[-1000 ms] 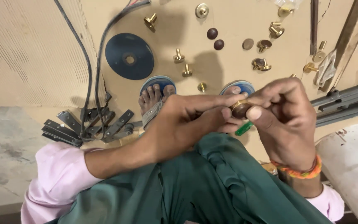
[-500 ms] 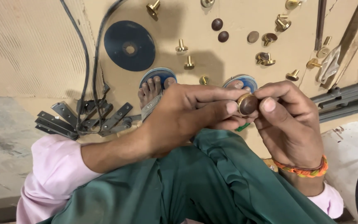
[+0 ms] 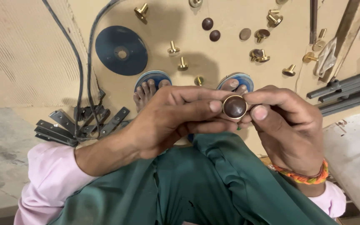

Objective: The person sits on the floor and sands the face of a small brass knob against a round abrasive disc held in one hand. They then fit the knob into a hole in a pink board, press additional knobs into the board's holes, and continue sanding more knobs.

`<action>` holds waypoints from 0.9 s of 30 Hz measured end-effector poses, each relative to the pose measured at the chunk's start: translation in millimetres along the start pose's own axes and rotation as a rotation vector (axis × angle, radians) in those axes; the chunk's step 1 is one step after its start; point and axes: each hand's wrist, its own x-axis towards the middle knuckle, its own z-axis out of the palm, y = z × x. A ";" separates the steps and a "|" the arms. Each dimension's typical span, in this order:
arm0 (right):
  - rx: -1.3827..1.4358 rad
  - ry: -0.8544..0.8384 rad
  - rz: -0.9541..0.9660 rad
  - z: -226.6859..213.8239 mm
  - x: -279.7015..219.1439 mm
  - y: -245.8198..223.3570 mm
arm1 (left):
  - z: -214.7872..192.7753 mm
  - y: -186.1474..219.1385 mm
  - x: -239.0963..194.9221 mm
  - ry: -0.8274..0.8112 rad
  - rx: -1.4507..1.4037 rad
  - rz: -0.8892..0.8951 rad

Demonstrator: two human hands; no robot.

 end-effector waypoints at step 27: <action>-0.652 0.022 -0.224 14.8 7.2 -9.6 | -6.7 -6.6 3.2 -0.061 0.426 0.373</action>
